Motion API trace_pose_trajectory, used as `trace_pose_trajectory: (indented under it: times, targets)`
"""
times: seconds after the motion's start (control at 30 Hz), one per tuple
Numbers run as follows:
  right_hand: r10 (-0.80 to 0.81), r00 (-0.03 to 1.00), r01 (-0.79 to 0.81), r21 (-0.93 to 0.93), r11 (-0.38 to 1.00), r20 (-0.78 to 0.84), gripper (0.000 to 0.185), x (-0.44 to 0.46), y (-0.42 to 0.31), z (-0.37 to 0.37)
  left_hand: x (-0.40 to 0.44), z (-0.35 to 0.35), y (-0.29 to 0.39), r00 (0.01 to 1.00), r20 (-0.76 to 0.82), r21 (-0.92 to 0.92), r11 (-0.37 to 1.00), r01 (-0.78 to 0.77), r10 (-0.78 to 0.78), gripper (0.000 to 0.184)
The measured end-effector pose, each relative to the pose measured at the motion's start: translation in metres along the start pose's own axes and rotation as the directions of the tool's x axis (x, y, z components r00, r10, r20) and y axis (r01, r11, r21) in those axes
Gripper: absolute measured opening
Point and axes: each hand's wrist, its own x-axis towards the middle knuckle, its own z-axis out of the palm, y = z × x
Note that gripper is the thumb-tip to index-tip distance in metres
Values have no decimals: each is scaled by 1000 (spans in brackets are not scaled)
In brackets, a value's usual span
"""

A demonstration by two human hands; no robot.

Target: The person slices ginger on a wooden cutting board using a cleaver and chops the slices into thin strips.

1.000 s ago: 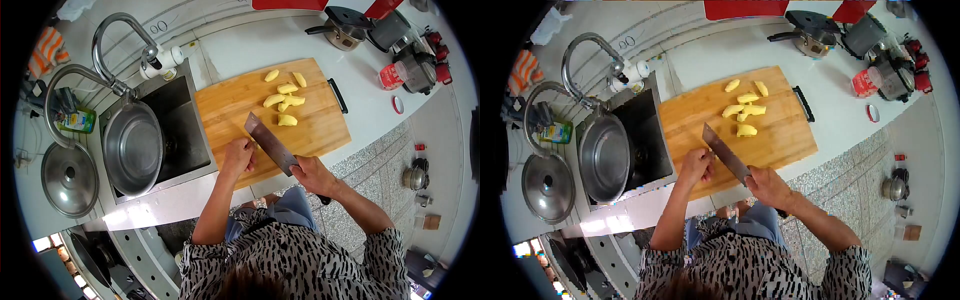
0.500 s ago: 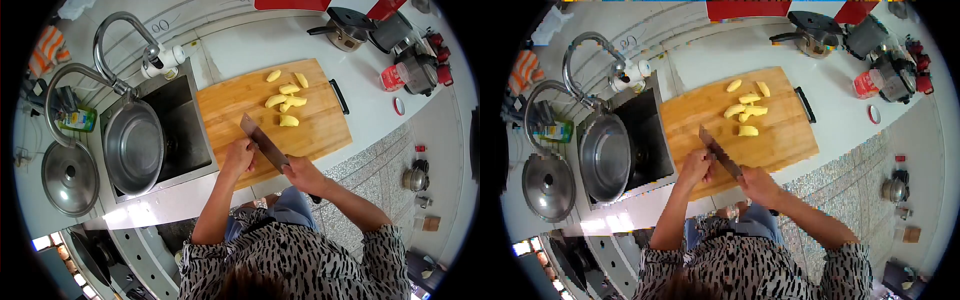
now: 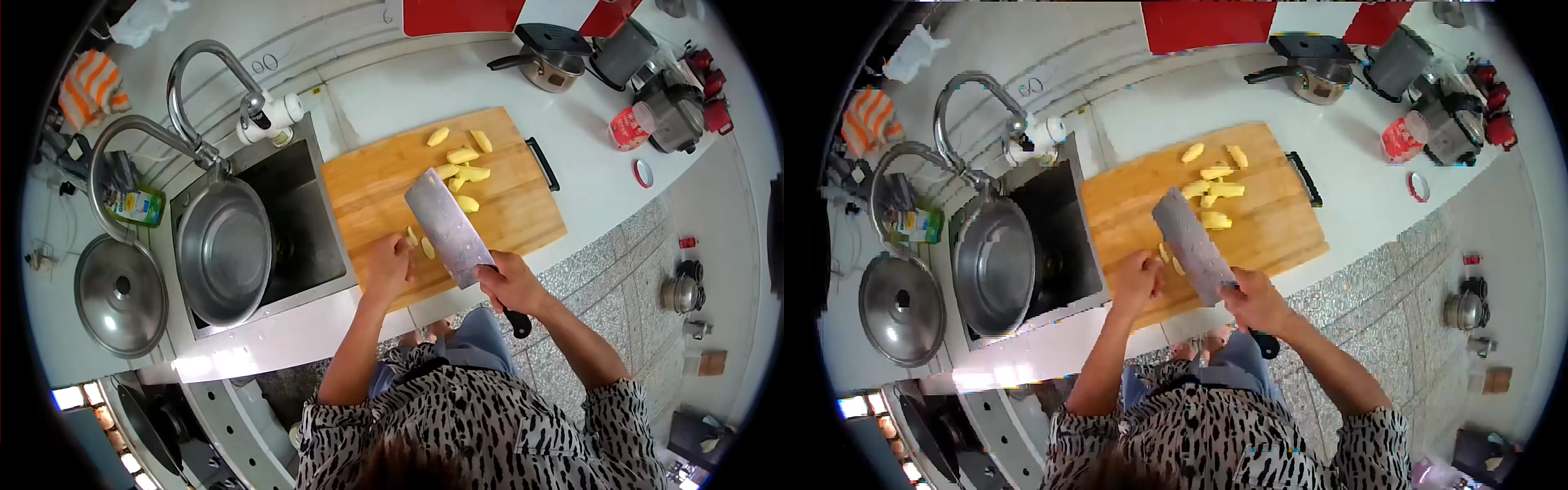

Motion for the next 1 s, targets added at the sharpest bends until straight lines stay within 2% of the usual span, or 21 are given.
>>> trace_pose_trajectory:
  times: [0.03,0.07,0.1,0.13,0.17,0.2,0.23,0.3,0.33,0.4,0.53,0.6,0.7,0.8,0.83,1.0]
  targets:
    - [50,998,-59,204,977,50,11,-1,-3,0,-3,-5,2,999,7,-121,992,46,-46,19]
    - [89,991,-114,284,952,97,12,0,-8,0,-5,-10,4,996,20,-240,966,94,-92,21]
    - [88,992,-112,286,952,95,12,1,-10,1,-6,-13,6,996,21,-238,967,93,-91,21]
    - [123,984,-164,376,912,132,13,2,-13,4,-5,-15,7,986,127,-488,859,154,-105,26]
    - [153,973,-217,459,862,173,14,3,-14,6,-5,-17,9,969,231,-694,683,228,-89,32]
    - [156,966,-245,535,808,207,16,4,-13,9,-7,-17,10,952,306,-724,643,249,-24,43]
    - [153,966,-244,535,809,210,16,6,-11,12,-8,-17,12,953,302,-725,644,246,-24,43]
    - [145,956,-266,546,794,254,15,11,-5,16,-9,-18,18,918,397,-833,426,354,13,44]
    - [144,956,-265,546,795,255,15,13,-3,18,-8,-18,17,918,395,-833,426,352,13,44]
    - [144,953,-270,531,803,267,15,15,0,20,-5,-19,10,905,413,-879,303,368,100,44]
    - [137,949,-279,556,783,283,16,12,-2,21,-2,-21,3,893,448,-850,328,412,38,46]
    - [180,940,-321,566,759,290,16,10,-5,22,-4,-22,5,833,529,-840,242,486,163,51]
    - [205,930,-354,586,729,306,16,8,-3,27,-13,-17,18,846,519,-848,199,491,125,57]
    - [154,938,-318,593,740,311,16,9,-4,25,-7,-18,10,825,541,-838,190,512,164,60]
    - [148,942,-304,574,760,303,15,10,-3,25,-9,-19,13,838,535,-836,213,506,110,62]
    - [171,938,-323,576,751,303,16,9,-6,25,-6,-13,18,852,520,-838,231,495,59,58]
